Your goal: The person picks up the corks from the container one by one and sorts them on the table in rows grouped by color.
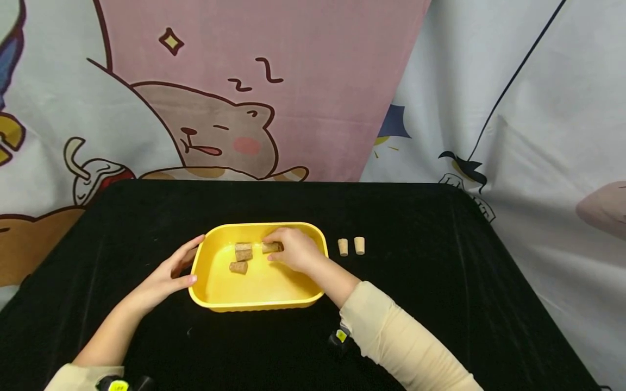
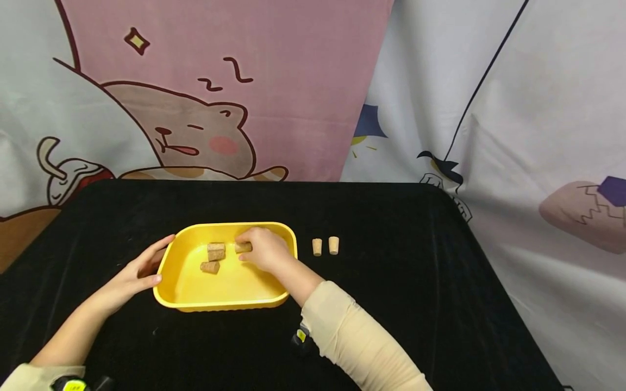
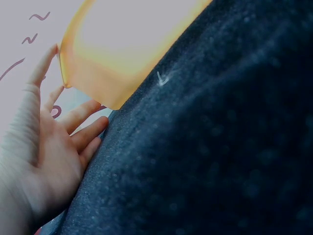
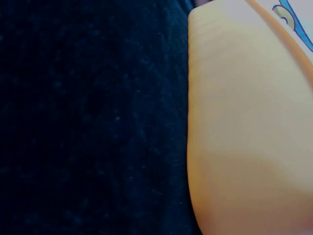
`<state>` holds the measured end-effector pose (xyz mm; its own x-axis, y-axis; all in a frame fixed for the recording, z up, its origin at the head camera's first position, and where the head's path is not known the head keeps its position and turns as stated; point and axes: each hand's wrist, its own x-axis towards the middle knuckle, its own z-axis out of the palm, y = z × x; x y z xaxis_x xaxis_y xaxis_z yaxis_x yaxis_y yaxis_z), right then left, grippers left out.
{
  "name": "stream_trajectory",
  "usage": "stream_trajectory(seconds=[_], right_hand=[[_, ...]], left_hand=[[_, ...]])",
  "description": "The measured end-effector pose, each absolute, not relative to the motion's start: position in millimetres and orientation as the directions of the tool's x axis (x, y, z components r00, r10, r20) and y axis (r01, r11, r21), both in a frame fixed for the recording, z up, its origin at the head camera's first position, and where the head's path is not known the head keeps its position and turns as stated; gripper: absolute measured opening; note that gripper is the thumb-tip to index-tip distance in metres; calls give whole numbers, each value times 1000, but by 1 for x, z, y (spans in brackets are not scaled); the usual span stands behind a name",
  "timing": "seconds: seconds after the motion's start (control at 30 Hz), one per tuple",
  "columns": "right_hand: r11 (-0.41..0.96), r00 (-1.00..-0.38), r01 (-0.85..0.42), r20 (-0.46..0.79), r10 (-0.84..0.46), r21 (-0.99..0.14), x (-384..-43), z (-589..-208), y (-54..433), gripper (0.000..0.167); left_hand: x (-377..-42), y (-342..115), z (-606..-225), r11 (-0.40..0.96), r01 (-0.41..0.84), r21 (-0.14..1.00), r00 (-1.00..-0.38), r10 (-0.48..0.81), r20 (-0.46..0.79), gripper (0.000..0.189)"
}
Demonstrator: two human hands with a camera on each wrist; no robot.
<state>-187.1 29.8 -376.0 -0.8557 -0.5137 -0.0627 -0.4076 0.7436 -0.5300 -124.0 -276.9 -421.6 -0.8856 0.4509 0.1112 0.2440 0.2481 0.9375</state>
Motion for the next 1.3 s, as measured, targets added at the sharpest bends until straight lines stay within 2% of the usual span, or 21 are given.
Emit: stream_trajectory(seconds=[0.17, 0.37, 1.0, 1.3], right_hand=[[793, -862, -430, -65, -503, -431, -185, -375, 28, 38], [813, -871, -430, -58, -488, -393, -188, -376, 28, 35], [820, -865, -427, -93, -494, -382, -188, -378, 29, 39], [763, -850, -466, -13, -527, -449, -186, -372, 37, 37]], left_hand=[[-125, -275, -418, 230, 259, 938, -877, 463, 129, 66], [-124, -273, -413, 216, 266, 939, -874, 464, 141, 66], [-123, -275, -417, 256, 229, 939, -895, 436, 99, 65], [-121, -273, -418, 262, 230, 937, -894, 437, 97, 65]])
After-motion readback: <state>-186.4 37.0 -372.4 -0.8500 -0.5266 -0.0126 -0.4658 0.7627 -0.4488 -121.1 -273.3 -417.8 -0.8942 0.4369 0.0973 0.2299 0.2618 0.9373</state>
